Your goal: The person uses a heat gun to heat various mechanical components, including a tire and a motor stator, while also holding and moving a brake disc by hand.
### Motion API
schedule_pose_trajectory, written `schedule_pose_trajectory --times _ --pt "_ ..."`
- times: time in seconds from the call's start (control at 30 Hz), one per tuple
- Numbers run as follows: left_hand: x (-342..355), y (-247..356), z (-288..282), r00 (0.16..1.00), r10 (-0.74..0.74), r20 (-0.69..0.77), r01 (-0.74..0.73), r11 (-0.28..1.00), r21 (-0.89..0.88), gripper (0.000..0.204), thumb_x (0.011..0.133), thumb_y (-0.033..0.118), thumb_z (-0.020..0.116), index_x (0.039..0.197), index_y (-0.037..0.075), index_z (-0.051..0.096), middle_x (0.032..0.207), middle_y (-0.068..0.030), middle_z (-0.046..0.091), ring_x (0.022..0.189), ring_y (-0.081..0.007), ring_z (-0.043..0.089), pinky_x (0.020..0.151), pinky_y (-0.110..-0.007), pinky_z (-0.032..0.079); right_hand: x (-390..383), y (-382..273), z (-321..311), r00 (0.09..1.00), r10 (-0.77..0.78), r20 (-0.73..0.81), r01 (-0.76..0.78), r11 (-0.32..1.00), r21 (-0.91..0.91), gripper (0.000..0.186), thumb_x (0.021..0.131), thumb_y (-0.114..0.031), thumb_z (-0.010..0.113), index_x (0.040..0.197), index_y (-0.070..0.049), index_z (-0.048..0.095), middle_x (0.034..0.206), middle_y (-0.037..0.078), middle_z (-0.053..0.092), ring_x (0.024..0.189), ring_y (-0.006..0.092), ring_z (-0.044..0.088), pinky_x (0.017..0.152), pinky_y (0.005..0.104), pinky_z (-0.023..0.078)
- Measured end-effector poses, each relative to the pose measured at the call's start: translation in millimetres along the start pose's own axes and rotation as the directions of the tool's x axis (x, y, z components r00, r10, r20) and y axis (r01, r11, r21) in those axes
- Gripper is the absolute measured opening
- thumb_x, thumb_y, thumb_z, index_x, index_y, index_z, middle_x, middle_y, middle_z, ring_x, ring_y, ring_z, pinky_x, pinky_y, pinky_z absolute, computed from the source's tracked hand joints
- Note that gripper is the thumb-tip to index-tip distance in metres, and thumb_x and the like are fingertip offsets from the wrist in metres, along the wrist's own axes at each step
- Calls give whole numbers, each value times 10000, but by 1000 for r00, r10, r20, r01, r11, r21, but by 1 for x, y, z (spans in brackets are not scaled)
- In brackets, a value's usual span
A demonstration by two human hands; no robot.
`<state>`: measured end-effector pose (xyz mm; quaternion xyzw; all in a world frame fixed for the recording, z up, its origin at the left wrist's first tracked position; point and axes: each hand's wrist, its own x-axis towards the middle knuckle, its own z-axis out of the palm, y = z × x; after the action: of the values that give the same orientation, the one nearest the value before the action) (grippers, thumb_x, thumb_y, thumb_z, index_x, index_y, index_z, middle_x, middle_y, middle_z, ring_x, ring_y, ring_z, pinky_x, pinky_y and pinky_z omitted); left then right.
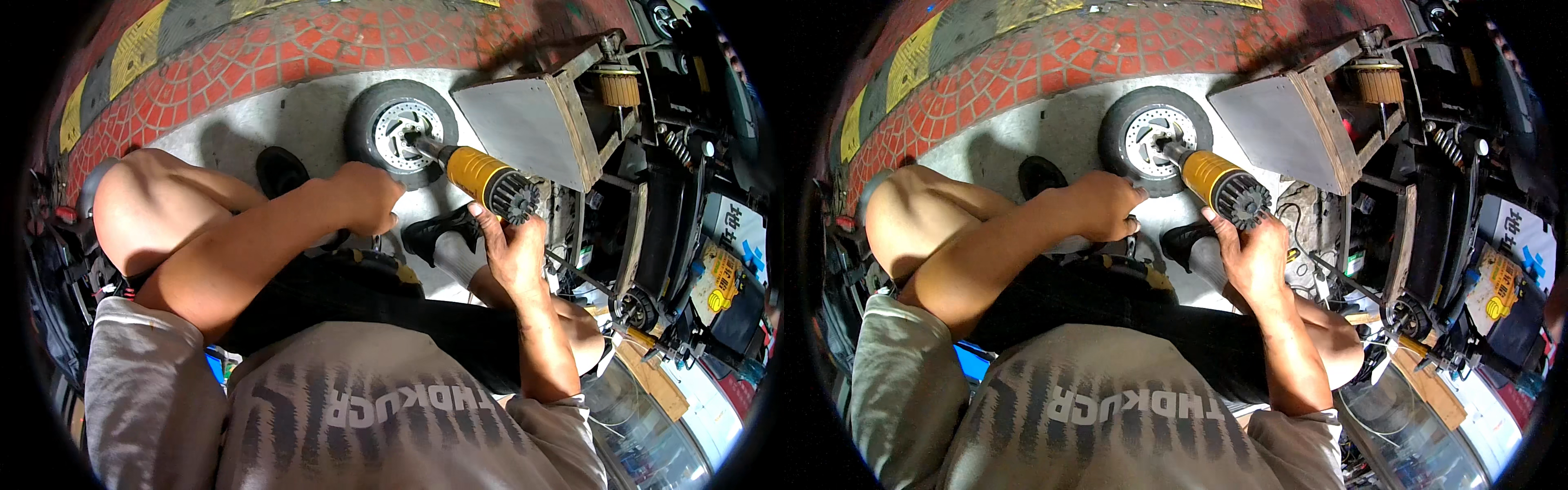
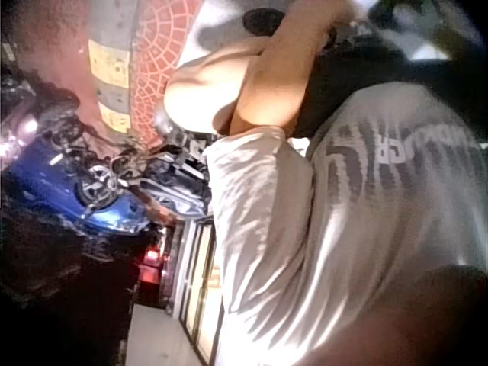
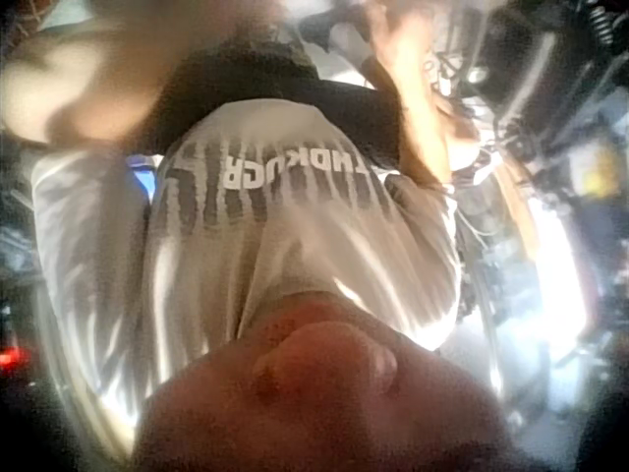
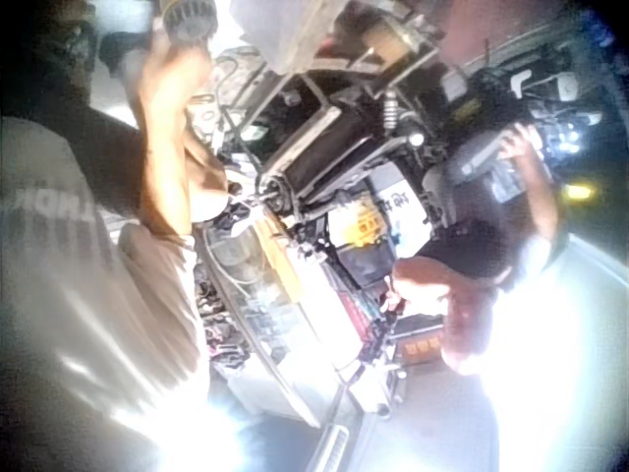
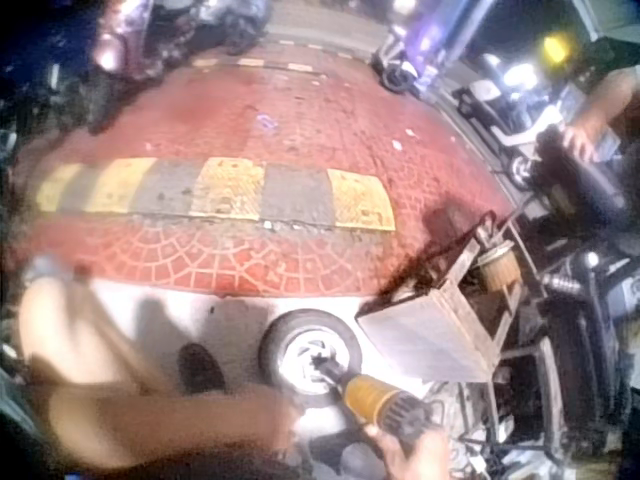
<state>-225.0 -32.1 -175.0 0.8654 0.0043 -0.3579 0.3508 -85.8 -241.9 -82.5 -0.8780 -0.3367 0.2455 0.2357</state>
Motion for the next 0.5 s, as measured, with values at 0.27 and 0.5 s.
schedule_pose_trajectory --times 0.27,0.5 --pt "5 -7 -11 999 44 4 -45 999 27 468 953 344 691 1278 8 666 1159 -232 736 1116 -407 702 974 -520 553 12 -2 3 1000 1 8 -1 999 -47 345 969 -315 792 958 26 740 603 166 634 534 343 629 553 438 490" --pt "9 -15 -7 997 65 -45 -63 997 47 459 934 361 717 1221 5 677 1123 -241 743 1097 -413 711 958 -530 559 18 3 3 1000 24 8 -24 999 -20 346 983 -311 783 977 33 742 544 143 594 455 248 553 498 414 442"
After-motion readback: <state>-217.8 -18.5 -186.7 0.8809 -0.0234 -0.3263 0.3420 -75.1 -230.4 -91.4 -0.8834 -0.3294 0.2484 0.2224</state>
